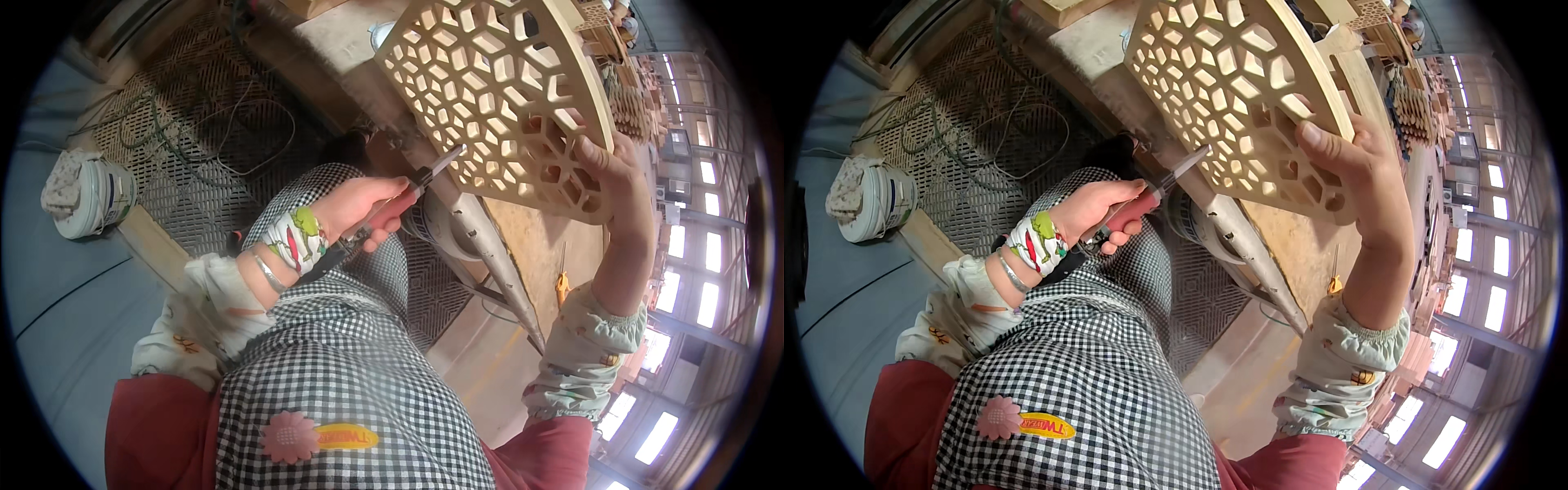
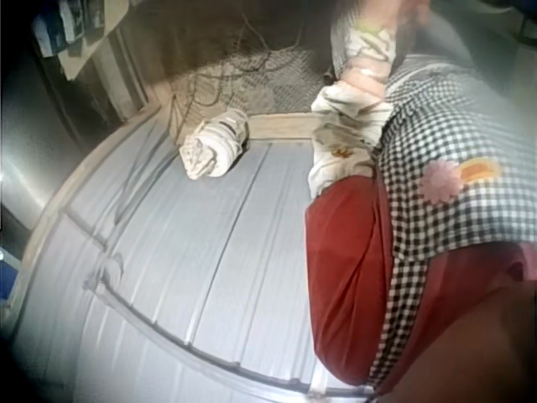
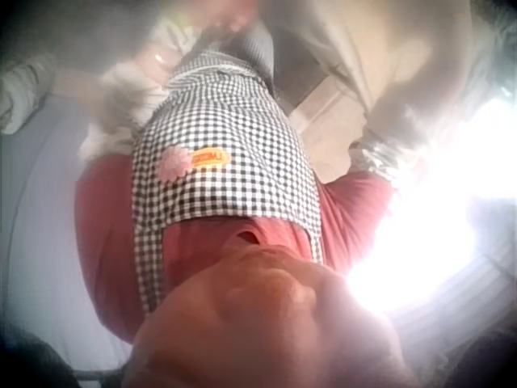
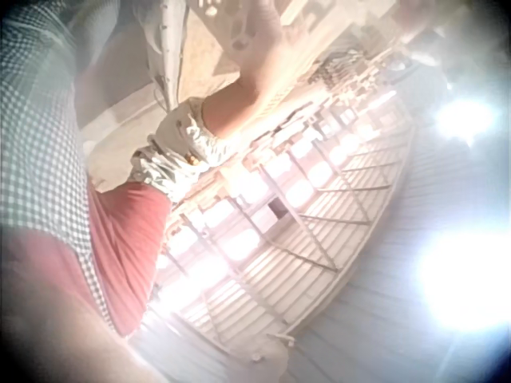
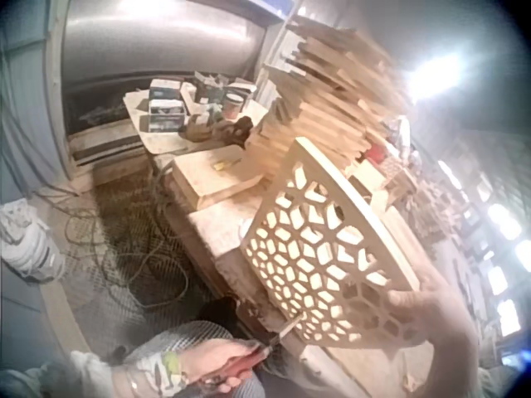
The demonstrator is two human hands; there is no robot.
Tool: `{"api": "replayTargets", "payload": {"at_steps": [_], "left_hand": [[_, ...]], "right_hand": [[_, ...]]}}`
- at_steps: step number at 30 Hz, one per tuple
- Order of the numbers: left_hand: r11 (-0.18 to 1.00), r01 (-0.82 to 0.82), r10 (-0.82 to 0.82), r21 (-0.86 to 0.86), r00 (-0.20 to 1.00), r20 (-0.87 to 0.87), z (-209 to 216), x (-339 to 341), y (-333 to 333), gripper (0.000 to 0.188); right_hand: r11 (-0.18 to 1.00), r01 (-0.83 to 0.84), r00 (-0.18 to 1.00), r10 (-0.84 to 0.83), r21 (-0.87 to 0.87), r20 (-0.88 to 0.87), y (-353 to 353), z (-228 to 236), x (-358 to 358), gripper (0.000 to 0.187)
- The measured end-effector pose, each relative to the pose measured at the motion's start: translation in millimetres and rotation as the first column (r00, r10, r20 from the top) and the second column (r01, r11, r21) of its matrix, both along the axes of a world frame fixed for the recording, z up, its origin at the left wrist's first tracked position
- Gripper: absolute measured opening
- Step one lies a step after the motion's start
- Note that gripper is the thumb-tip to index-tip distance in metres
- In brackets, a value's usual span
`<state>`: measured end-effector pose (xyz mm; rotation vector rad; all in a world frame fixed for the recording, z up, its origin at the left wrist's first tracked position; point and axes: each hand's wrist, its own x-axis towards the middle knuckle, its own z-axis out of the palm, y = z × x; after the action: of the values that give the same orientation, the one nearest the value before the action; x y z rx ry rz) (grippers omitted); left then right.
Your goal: The person uses a small pneumatic tool to sand the edges and interior geometric cutouts of a wooden panel, holding the panel with one hand and guiding the tool with the other.
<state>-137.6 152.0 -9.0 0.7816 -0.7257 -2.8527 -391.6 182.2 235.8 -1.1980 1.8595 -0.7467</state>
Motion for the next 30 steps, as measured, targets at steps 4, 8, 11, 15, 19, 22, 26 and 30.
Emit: {"api": "replayTargets", "payload": {"at_steps": [4, 8, 11, 15, 19, 22, 26, 30], "left_hand": [[1.000, 0.002, -0.002, 0.011, 0.998, -0.055, -10.8, -9.3, -5.1, 0.043], [0.999, -0.020, 0.017, -0.031, 0.996, -0.082, -15.4, -8.1, -1.2, 0.042], [0.996, -0.040, 0.033, -0.086, 0.996, -0.077, -11.2, -8.4, 1.3, 0.042], [0.996, -0.064, 0.056, -0.062, 0.991, -0.118, -14.3, -18.6, -5.2, 0.041], [0.993, -0.059, 0.047, -0.100, 0.991, -0.124, -17.8, -11.7, -1.1, 0.040], [0.986, -0.073, 0.059, -0.147, 0.993, -0.099, -15.2, -9.6, 0.5, 0.038], [0.989, -0.037, 0.030, -0.141, 0.998, -0.050, -11.1, -13.2, -5.8, 0.038], [0.986, -0.021, 0.020, -0.165, 1.000, -0.009, -5.9, -7.6, -1.1, 0.038]], "right_hand": [[0.998, 0.018, 1.000, -0.017, -0.059, 0.008, 7.4, -6.7, 0.3, 0.060], [0.999, 0.003, 1.000, -0.001, -0.054, 0.029, 7.4, -5.4, 7.2, 0.062], [0.999, -0.023, 1.000, 0.024, -0.028, 0.017, 9.2, -3.2, 7.0, 0.064], [0.999, -0.040, 0.996, 0.043, -0.034, 0.084, 6.7, -6.8, 3.9, 0.066], [0.996, -0.053, 0.994, 0.061, -0.078, 0.095, 5.3, -10.8, 3.2, 0.068], [0.997, -0.057, 0.995, 0.061, -0.048, 0.084, 4.2, -8.5, -3.9, 0.069], [0.997, -0.063, 0.996, 0.065, -0.035, 0.067, 5.9, -8.0, -10.0, 0.070], [0.998, -0.068, 0.997, 0.069, -0.015, 0.045, 4.5, -5.6, -15.6, 0.070]]}}
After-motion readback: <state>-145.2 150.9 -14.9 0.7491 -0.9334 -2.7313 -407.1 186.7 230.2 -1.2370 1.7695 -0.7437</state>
